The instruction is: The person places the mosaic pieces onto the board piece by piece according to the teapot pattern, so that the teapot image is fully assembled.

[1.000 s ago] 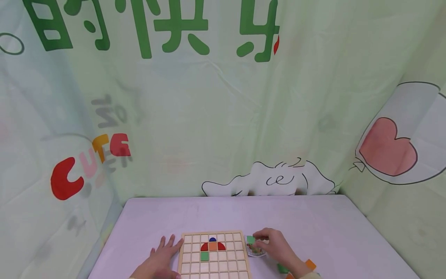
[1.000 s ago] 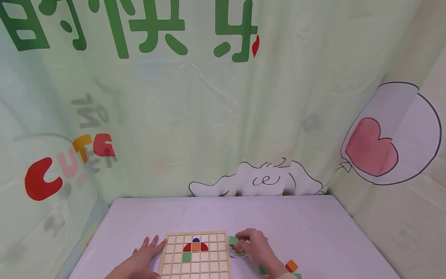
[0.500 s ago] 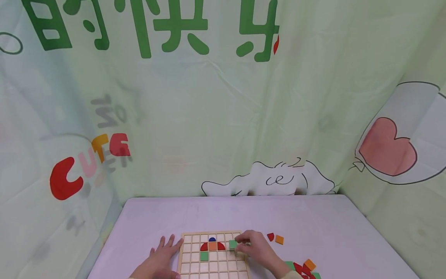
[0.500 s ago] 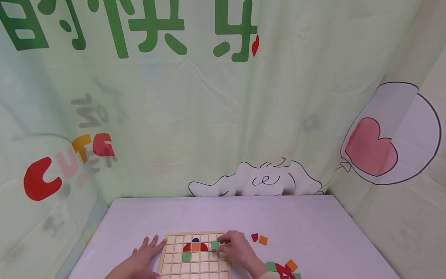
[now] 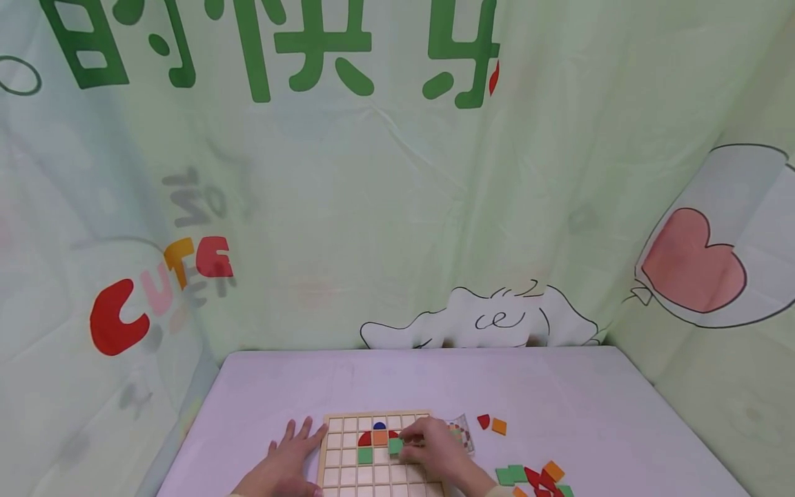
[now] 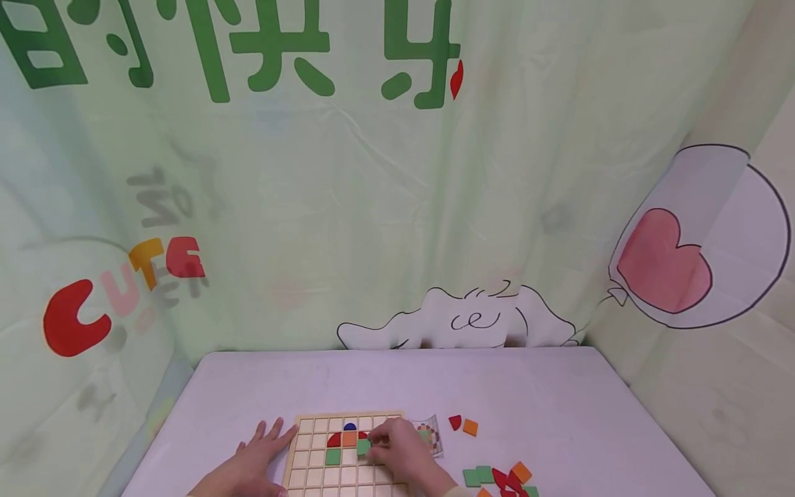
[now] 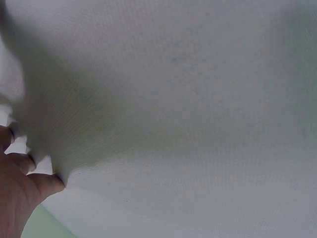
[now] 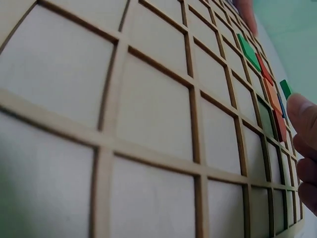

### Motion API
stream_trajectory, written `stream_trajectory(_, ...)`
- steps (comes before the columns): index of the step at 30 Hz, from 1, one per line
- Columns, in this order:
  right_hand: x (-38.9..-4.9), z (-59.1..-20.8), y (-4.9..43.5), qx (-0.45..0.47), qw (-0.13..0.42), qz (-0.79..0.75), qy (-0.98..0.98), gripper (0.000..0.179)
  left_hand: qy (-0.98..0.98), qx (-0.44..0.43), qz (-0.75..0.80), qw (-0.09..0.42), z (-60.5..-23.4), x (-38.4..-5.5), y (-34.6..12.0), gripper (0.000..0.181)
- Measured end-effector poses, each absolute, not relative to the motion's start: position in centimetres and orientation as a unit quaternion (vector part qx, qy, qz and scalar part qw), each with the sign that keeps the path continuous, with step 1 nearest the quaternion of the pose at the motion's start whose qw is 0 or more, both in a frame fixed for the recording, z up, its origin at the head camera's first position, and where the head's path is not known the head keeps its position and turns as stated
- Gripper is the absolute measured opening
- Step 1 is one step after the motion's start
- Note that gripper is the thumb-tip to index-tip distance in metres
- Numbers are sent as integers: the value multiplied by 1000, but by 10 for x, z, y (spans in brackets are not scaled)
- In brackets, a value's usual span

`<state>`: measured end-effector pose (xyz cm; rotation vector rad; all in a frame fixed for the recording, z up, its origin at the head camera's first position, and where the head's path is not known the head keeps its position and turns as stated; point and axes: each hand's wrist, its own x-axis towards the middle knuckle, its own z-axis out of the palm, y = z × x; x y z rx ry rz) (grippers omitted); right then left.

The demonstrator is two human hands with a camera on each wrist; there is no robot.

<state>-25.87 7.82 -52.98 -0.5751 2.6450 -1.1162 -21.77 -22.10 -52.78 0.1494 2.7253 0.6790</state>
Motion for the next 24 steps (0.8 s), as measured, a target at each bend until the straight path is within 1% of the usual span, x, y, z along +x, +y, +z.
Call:
stream_trajectory(3, -258, -532, 74, -199, 108, -366, 903, 21, 955, 49, 240, 168, -525, -217, -220, 105)
stream_trajectory(11, -255, -533, 65, -217, 84, -332, 914, 16, 954, 45, 240, 174, -520, -215, -219, 105)
stream_trajectory(15, -253, -534, 62, -229, 67, -313, 919, 16, 954, 49, 241, 171, -520, -214, -219, 105)
stream_trajectory(24, -251, -535, 58, -242, 50, -286, 926, 19, 955, 45, 240, 171, -520, -215, -219, 105)
